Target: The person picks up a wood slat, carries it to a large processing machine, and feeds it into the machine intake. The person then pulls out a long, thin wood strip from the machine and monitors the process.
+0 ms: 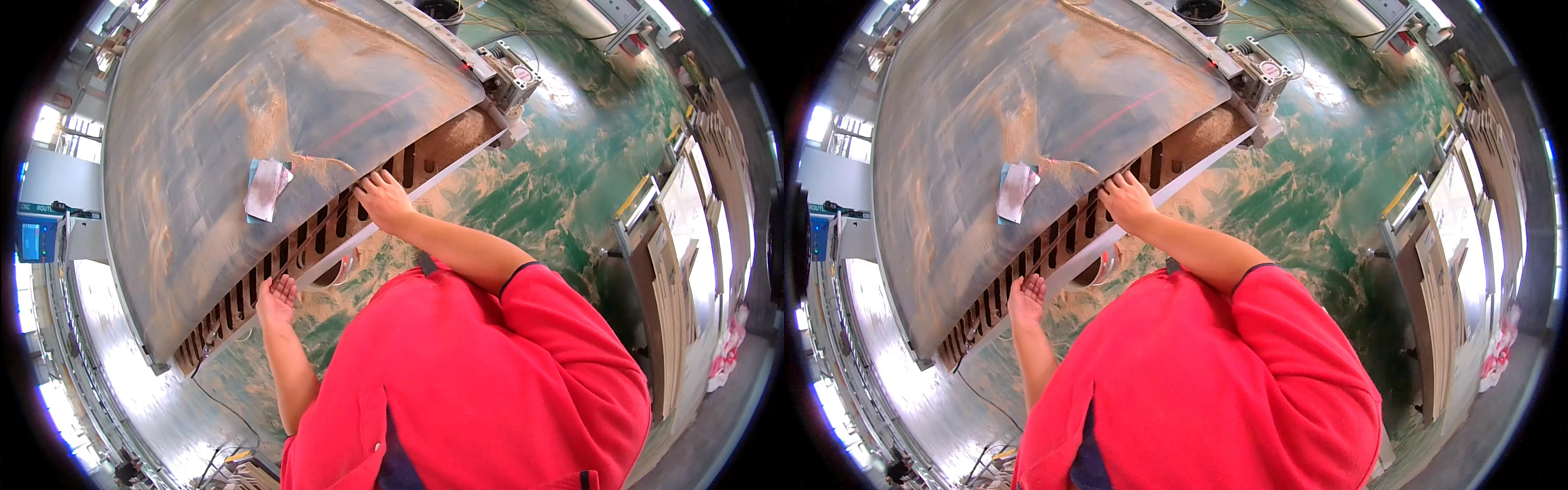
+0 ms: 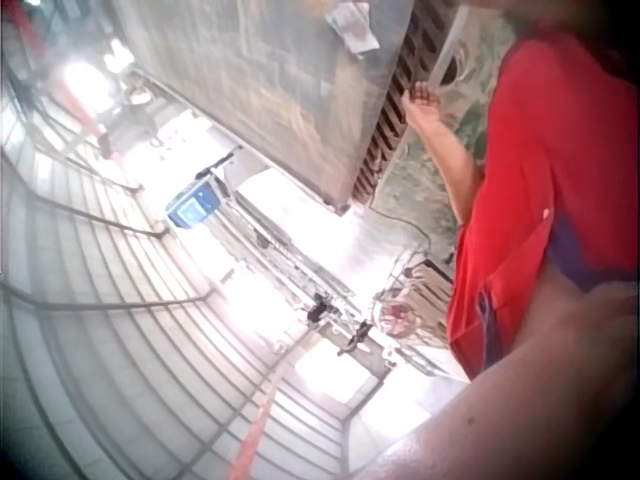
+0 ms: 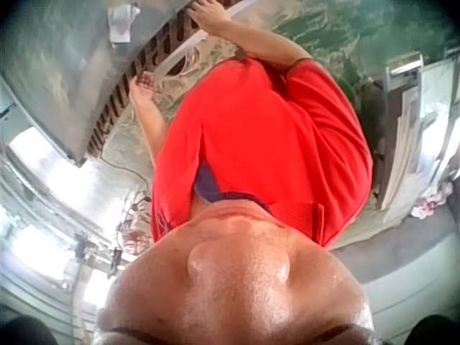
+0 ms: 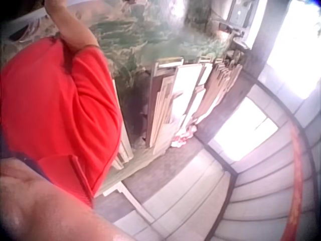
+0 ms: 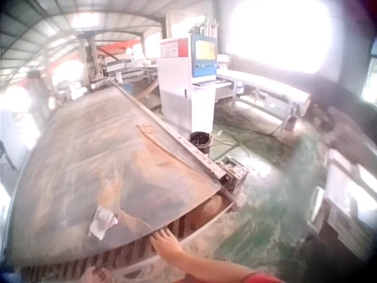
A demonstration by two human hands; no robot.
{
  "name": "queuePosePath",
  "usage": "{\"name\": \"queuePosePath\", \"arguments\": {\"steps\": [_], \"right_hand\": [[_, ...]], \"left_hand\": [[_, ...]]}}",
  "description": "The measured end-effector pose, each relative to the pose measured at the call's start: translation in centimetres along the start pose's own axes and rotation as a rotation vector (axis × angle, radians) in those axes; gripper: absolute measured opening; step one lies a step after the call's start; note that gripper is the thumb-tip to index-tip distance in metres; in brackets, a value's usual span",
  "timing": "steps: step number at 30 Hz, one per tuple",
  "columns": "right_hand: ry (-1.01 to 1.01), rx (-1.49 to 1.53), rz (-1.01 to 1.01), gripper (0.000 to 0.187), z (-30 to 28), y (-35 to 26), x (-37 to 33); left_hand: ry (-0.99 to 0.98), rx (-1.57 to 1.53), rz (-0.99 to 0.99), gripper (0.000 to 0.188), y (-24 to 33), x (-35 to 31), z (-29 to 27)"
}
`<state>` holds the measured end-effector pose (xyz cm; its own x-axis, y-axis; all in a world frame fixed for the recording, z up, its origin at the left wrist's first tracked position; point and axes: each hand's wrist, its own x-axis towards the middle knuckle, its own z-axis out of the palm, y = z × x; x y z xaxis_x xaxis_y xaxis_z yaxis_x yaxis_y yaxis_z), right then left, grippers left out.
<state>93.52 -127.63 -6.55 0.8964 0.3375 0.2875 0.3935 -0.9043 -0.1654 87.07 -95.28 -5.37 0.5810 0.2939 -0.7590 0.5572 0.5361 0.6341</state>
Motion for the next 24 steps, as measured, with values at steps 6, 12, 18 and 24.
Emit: {"name": "queuePosePath", "arguments": {"steps": [6, 12, 18, 24], "right_hand": [[0.025, -0.086, 0.07, 0.016, 1.0, 0.4, 0.7], [0.086, -0.197, 0.168, 0.021, 1.6, 1.2, 0.9], [0.053, -0.147, 0.203, 0.02, 1.1, 2.0, 0.7], [0.037, -0.066, 0.171, 0.015, 1.3, 2.0, 0.7]], "left_hand": [[-0.046, 0.075, -0.064, 0.019, 0.9, 2.2, 0.7], [-0.138, 0.114, -0.133, 0.017, 1.1, 4.3, 2.7], [-0.11, 0.133, -0.153, 0.02, 1.5, 5.3, 4.2], [-0.069, 0.159, -0.181, 0.019, 1.3, 6.2, 2.5]]}}
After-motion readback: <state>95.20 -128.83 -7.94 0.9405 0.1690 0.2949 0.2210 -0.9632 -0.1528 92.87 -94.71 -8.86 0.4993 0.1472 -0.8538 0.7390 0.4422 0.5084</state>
